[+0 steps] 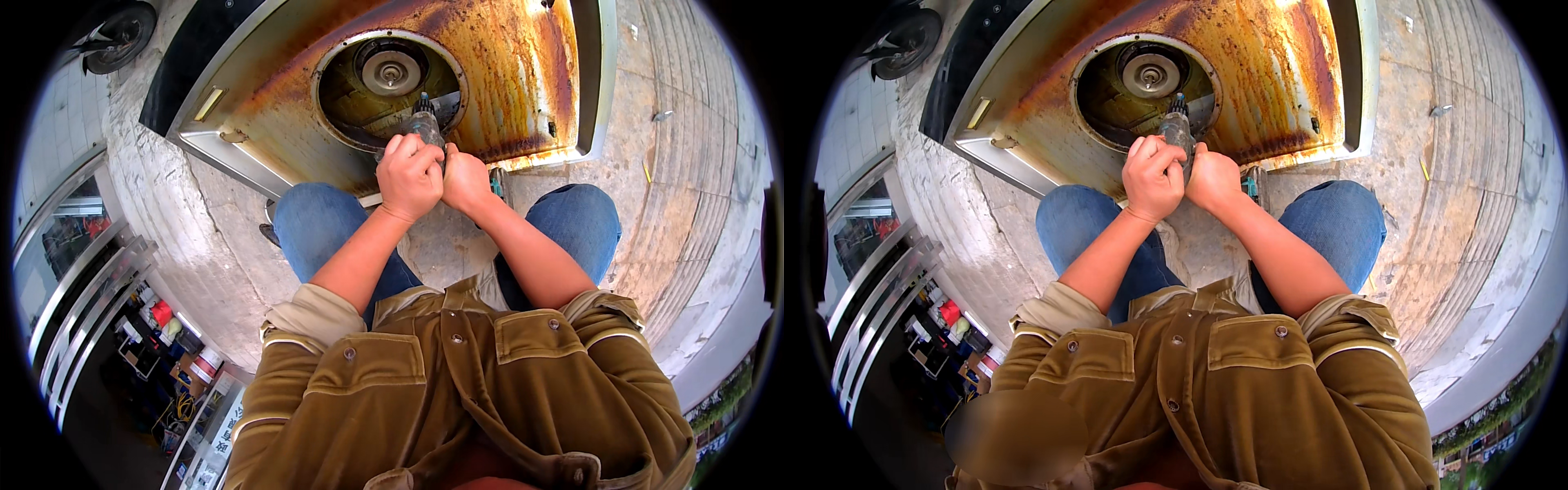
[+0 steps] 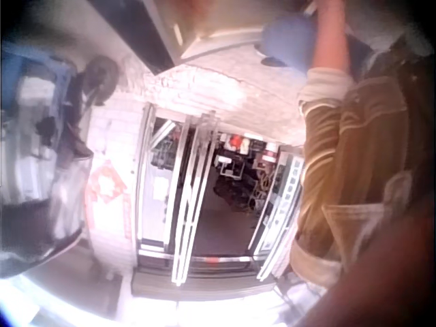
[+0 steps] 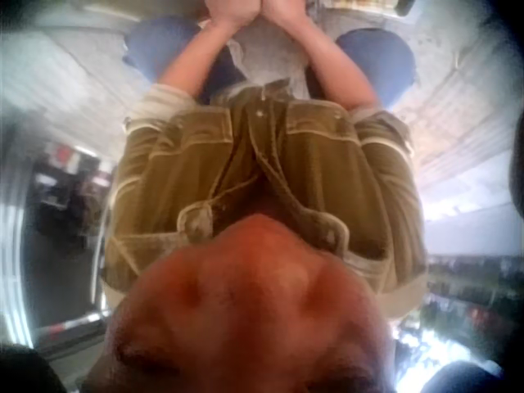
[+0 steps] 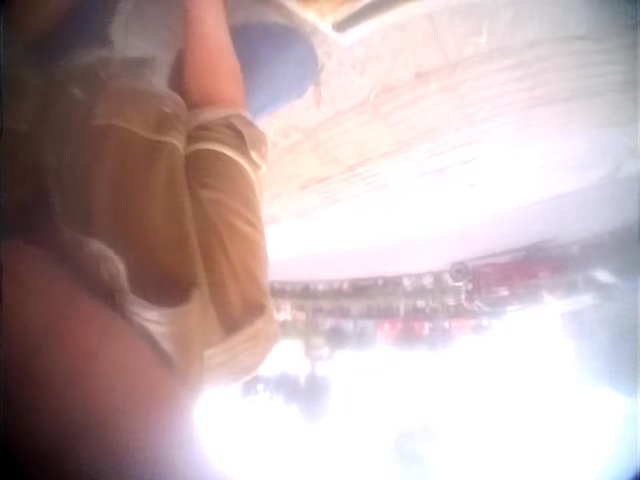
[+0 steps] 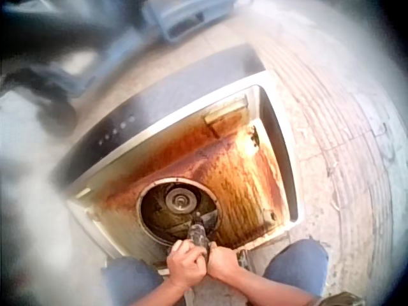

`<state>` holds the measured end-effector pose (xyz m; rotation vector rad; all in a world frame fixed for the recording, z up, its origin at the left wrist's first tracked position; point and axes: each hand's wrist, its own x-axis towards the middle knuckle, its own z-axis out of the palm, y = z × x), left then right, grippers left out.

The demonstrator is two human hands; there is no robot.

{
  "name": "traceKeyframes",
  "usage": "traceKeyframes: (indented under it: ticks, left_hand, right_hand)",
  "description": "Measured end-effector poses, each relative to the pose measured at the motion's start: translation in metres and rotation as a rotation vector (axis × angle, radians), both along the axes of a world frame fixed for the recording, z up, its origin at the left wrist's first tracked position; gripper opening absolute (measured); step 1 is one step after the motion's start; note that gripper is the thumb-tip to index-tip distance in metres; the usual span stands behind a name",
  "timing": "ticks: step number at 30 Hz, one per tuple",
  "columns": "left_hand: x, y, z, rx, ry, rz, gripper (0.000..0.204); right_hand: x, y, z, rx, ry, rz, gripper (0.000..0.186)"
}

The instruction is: The person disassembles a kitchen range hood, removes the fan filter, and uses a power drill and screwdriver to work on the internal motor assembly. They then use a scraper to remove residue from the hood's interior before reassembling the unit.

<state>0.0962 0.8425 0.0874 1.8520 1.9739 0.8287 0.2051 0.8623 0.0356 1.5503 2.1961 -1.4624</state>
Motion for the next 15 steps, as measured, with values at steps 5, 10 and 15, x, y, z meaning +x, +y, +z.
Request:
traceKeyframes:
  ticks: [5,10,15]
  left_hand:
    - [0.001,0.009,0.004,-0.044,-0.003,-0.025,0.012]
    - [0.006,0.018,0.019,0.047,0.068,-0.147,0.011]
    - [0.005,0.010,0.006,0.063,0.041,-0.055,0.010]
  right_hand:
    - [0.001,0.003,0.000,-0.034,0.021,-0.026,0.030]
    - [0.003,-0.008,-0.016,-0.052,0.057,-0.053,0.033]
    - [0.000,-0.012,-0.024,0.053,0.102,-0.082,0.038]
